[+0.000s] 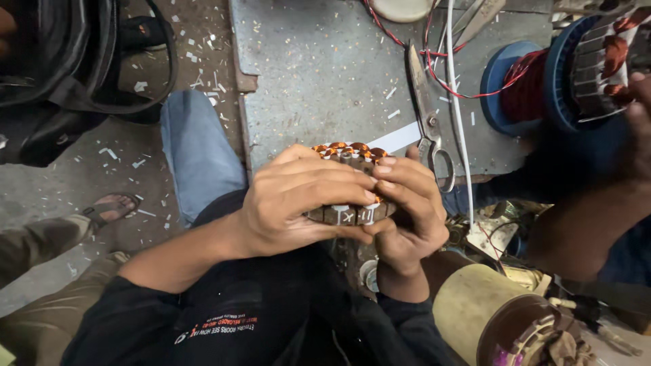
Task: The person cuts small pieces of white insulating tape using scissors and inserts them into the slots of a copper-wound motor stator. The person repeats this process for multiple slots while seated on the floor in a workshop.
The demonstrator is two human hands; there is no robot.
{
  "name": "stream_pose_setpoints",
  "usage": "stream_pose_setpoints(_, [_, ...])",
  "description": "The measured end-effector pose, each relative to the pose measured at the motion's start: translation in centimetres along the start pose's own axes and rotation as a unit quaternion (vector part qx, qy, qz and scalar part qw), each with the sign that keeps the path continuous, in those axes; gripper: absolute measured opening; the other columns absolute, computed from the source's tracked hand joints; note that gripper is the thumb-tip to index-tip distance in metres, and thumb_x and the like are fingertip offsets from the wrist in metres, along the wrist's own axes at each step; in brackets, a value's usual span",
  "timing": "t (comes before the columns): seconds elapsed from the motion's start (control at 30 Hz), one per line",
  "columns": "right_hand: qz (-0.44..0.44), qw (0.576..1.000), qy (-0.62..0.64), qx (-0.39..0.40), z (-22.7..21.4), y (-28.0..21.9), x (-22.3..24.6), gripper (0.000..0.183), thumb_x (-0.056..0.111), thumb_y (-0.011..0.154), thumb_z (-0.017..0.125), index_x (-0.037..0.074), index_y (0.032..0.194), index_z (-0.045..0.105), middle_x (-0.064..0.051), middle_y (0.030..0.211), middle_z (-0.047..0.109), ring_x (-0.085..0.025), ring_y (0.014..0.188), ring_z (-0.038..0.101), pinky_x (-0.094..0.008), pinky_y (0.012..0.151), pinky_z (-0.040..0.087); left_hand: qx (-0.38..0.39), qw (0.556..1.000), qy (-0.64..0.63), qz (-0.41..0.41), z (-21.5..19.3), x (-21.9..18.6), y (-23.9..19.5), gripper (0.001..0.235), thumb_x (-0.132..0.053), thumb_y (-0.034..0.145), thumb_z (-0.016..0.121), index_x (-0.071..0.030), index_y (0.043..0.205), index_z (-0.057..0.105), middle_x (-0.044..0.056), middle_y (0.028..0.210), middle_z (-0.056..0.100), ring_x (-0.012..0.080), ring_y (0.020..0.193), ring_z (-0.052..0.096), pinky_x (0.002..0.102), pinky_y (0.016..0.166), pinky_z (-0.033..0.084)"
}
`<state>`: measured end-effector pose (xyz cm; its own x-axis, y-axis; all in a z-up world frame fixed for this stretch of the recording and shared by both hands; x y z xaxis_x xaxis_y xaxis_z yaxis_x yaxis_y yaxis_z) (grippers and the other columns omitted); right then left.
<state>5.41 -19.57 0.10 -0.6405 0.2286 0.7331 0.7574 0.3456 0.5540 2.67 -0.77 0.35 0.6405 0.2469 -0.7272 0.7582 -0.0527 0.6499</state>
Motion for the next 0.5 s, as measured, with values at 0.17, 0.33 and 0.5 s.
stream_pose_setpoints(0.17, [0.045,0.989,0.142,0.015,1.0,0.3,-2.1,0.071,0.053,0.095,0.073,0.009,0.145,0.049,-0.014,0.139,0.06,-0.027,0.132,0.059,-0.046,0.117,0.047,0.013,0.999,-0.03,-0.03,-0.3,0.4,0.1,0.043,-0.036,0.081,0.09,-0.013,0.112,0.071,0.002,0.118,0.076,0.0174,0.111,0.075,0.031,0.091,0.05])
stream_pose_setpoints(0.33, [0.044,0.991,0.122,0.009,2.0,1.0,-2.9,0.059,0.043,0.102,0.075,0.008,0.143,0.051,-0.015,0.134,0.061,-0.025,0.123,0.064,-0.041,0.117,0.047,0.021,0.997,-0.059,-0.042,-1.0,0.9,0.9,0.042,-0.026,0.083,0.091,-0.01,0.115,0.068,0.003,0.122,0.075,0.0189,0.112,0.073,0.032,0.094,0.052])
stream_pose_setpoints(0.5, [0.033,0.997,0.067,-0.023,1.3,1.0,-0.7,0.045,0.038,0.102,0.073,0.006,0.133,0.061,-0.013,0.121,0.066,-0.022,0.108,0.062,-0.032,0.103,0.05,0.004,0.996,-0.062,-0.057,-2.0,-0.3,1.9,0.039,-0.002,0.081,0.084,-0.013,0.116,0.07,0.001,0.12,0.076,0.0156,0.111,0.075,0.029,0.091,0.05])
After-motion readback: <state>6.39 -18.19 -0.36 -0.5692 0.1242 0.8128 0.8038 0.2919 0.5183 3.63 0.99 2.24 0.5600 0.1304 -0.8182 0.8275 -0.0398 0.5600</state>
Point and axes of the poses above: each hand's wrist, its own y-axis towards the middle knuckle, its own z-axis out of the palm, x = y × z, the point moved 4 cm from there along y, towards the middle knuckle
